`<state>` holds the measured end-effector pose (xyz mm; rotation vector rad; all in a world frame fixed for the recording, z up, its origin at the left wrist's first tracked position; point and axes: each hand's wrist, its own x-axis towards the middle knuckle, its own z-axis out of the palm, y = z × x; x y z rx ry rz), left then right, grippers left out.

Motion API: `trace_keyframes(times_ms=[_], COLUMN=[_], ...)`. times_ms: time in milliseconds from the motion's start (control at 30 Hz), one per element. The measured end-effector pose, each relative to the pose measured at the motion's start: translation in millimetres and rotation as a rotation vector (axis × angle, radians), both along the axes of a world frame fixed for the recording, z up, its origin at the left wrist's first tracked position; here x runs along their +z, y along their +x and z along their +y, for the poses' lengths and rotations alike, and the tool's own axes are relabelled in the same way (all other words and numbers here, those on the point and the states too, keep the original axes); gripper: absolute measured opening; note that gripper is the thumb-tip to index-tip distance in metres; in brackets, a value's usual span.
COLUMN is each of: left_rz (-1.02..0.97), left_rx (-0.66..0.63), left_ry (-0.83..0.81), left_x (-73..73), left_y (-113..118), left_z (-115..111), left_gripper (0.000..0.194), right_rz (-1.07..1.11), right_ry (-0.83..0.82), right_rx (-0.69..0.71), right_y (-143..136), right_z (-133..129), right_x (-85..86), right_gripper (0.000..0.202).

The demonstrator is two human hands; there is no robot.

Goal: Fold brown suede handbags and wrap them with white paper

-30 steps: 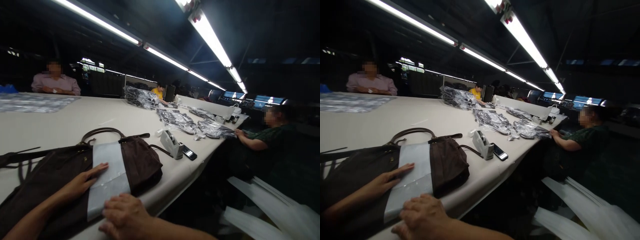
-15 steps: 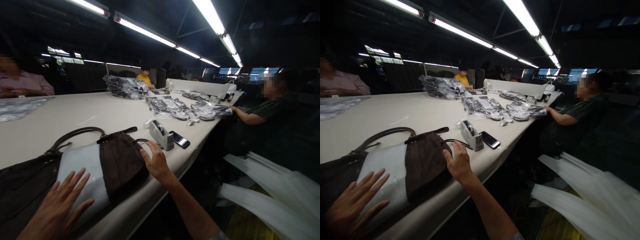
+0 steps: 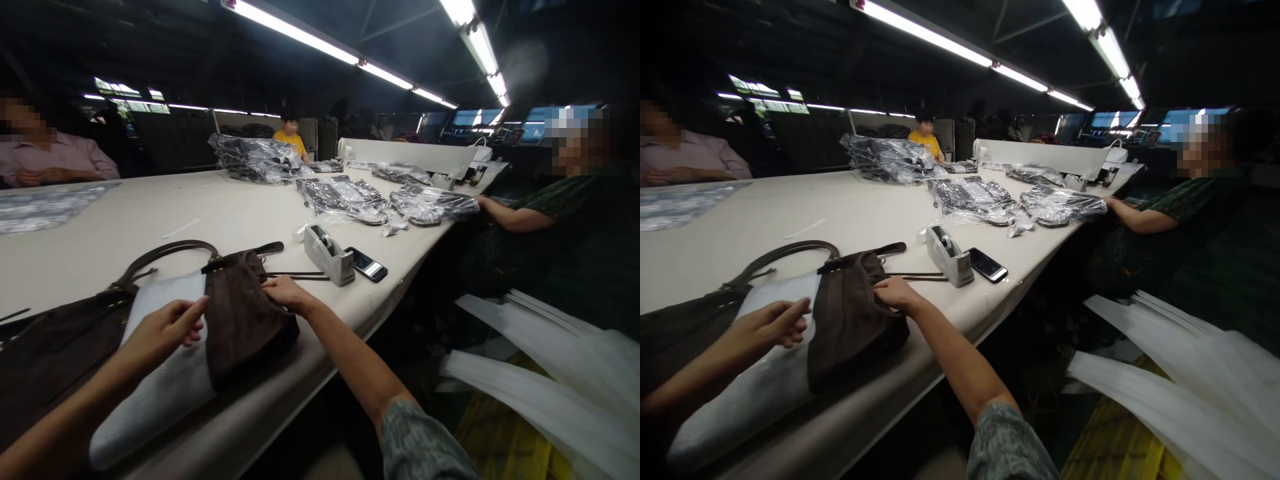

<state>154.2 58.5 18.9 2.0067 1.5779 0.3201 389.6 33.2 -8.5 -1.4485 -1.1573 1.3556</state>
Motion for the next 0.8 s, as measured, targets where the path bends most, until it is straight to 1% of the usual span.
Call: trace_keyframes(times_ms=[33, 100, 133, 200, 233, 300, 400, 467, 533, 567, 633, 667, 733, 800], left_rz=[0.02, 0.108, 0.163, 0.28, 0.333, 0.424, 0.53, 0.578, 0.609, 0.621, 0.639, 0.646, 0.654, 0.656], left_rx=[-0.01, -0.052, -0.081, -0.14, -0.165, -0.195, -0.178, -0.144, -0.119, -0.112, -0.116, -0.129, -0.177, -0.228], left_ry=[-0.004, 0.037, 0.063, 0.108, 0.122, 0.144, 0.2, 0.248, 0.297, 0.32, 0.358, 0.373, 0.394, 0.406], left_x=[5.4, 9.6, 8.8, 4.9, 3.2, 3.0, 11.7, 20.5, 28.3, 31.4, 35.1, 35.8, 34.5, 31.0], left_y=[20.5, 54.6, 67.4, 84.3, 89.0, 93.0, 93.2, 94.2, 97.3, 99.5, 104.8, 107.9, 114.4, 120.6], left_z=[4.4, 11.8, 14.1, 14.7, 13.3, 7.6, -4.8, -13.1, -19.2, -21.3, -24.0, -24.8, -26.5, -28.4], left_gripper=[0.082, 0.087, 0.089, 0.087, 0.082, 0.066, 0.044, 0.039, 0.038, 0.037, 0.036, 0.036, 0.035, 0.037], right_rz=[0.079, 0.182, 0.174, 0.035, -0.057, -0.218, -0.373, -0.422, -0.441, -0.443, -0.448, -0.444, -0.416, -0.385], right_ry=[0.004, 0.008, 0.014, 0.047, 0.078, 0.147, 0.22, 0.289, 0.406, 0.466, 0.541, 0.542, 0.485, 0.415], right_rx=[0.039, 0.084, 0.079, 0.011, -0.033, -0.088, -0.128, -0.169, -0.198, -0.184, -0.072, 0.008, 0.146, 0.196], right_y=[-6.0, -14.2, -16.3, -17.0, -16.1, -13.8, -13.1, -14.8, -17.2, -18.4, -21.0, -22.2, -23.7, -23.1], right_z=[-7.6, -20.7, -25.2, -29.2, -29.2, -26.8, -23.5, -22.9, -21.8, -20.4, -15.6, -12.0, -3.5, 5.2], right_x=[-5.5, -16.9, -22.3, -31.2, -34.4, -38.8, -41.9, -43.1, -43.9, -44.0, -43.7, -43.1, -41.8, -40.8], right_gripper=[0.014, 0.013, 0.012, 0.011, 0.011, 0.013, 0.02, 0.026, 0.03, 0.029, 0.021, 0.017, 0.015, 0.015])
